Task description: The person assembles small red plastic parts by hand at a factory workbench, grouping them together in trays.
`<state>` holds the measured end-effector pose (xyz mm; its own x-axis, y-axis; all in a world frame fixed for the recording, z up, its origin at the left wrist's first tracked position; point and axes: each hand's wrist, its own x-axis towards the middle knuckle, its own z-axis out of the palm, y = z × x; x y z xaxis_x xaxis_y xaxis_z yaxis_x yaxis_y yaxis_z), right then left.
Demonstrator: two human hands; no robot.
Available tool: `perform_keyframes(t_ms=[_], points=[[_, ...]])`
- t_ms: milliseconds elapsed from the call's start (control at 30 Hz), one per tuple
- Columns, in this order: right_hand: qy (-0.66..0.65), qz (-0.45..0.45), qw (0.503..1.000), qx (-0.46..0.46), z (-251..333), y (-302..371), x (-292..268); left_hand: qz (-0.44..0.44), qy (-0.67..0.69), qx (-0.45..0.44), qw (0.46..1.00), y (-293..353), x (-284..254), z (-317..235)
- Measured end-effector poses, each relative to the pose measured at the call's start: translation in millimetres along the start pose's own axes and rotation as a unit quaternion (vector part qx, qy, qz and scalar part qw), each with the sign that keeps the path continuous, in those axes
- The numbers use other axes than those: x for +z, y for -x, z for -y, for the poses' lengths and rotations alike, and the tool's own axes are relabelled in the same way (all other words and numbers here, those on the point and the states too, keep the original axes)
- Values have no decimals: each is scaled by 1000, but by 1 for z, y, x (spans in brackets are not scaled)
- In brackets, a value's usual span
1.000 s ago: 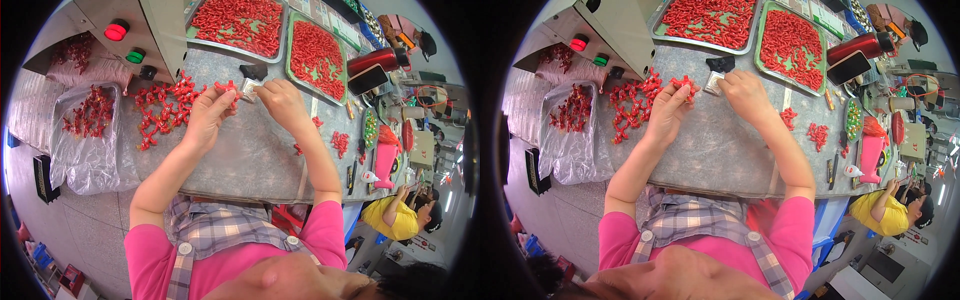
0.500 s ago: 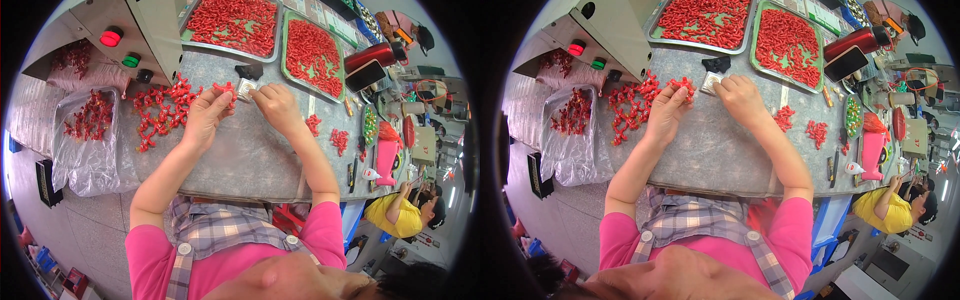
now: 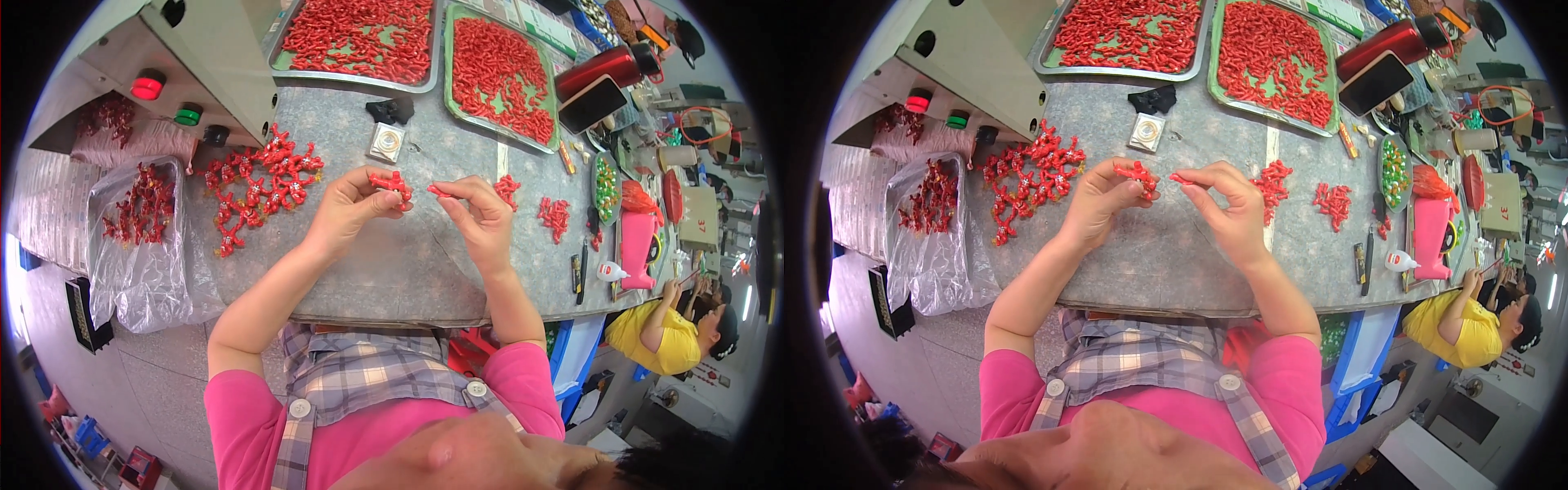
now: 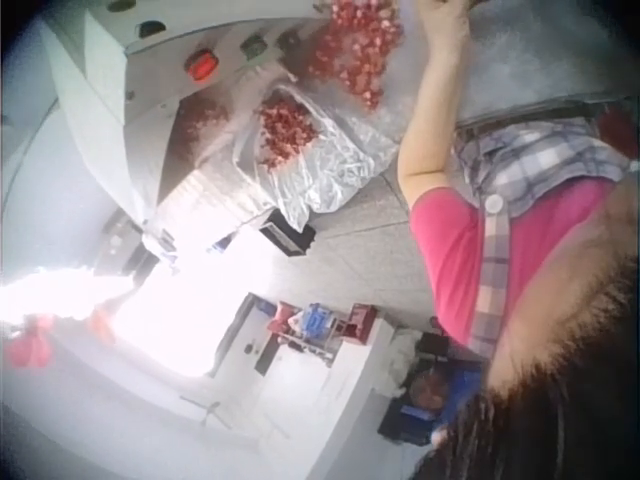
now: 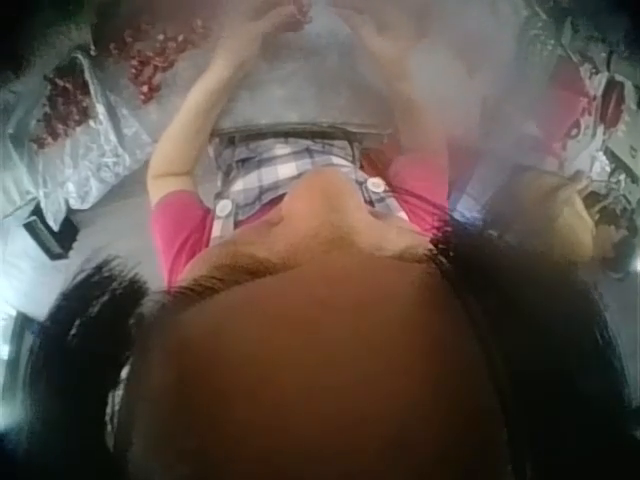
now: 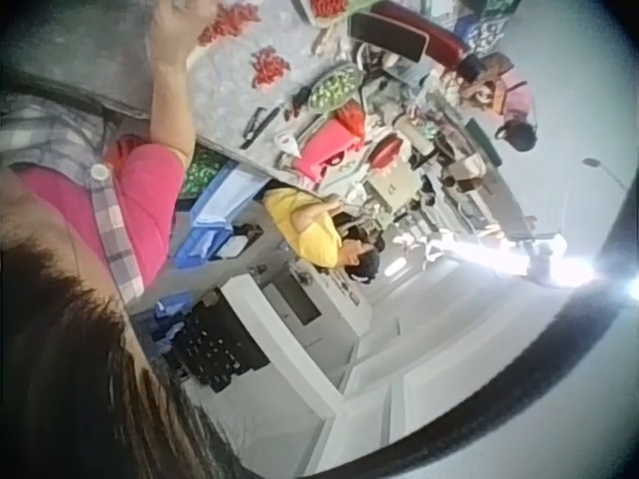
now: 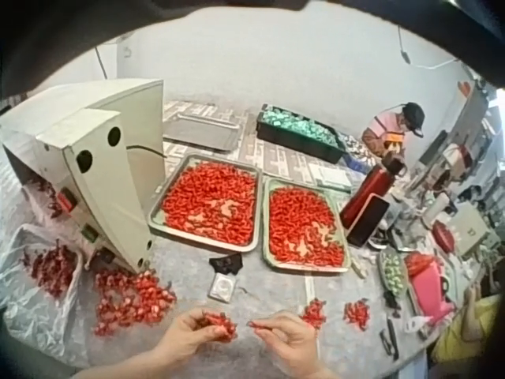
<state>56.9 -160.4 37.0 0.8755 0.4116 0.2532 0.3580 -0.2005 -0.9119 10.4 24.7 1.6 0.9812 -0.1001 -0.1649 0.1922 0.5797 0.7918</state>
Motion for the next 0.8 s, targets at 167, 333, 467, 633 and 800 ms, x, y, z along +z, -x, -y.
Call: perform_keyframes(t_ms=[167,333,467,633,800], points=[[-75,18,996,40,-2,5,5,5,-32,4,999,-2,-1,9],[-46,17,998,38,-3,6,0,24,-72,16,997,-5,2,12],[-20,37,999,15,-1,6,3,21,-97,45,994,-1,5,11],[0,51,999,-4,3,6,2,17,-196,151,969,2,7,11],[4,52,998,-33,-2,6,-1,27,-244,198,949,4,9,8]])
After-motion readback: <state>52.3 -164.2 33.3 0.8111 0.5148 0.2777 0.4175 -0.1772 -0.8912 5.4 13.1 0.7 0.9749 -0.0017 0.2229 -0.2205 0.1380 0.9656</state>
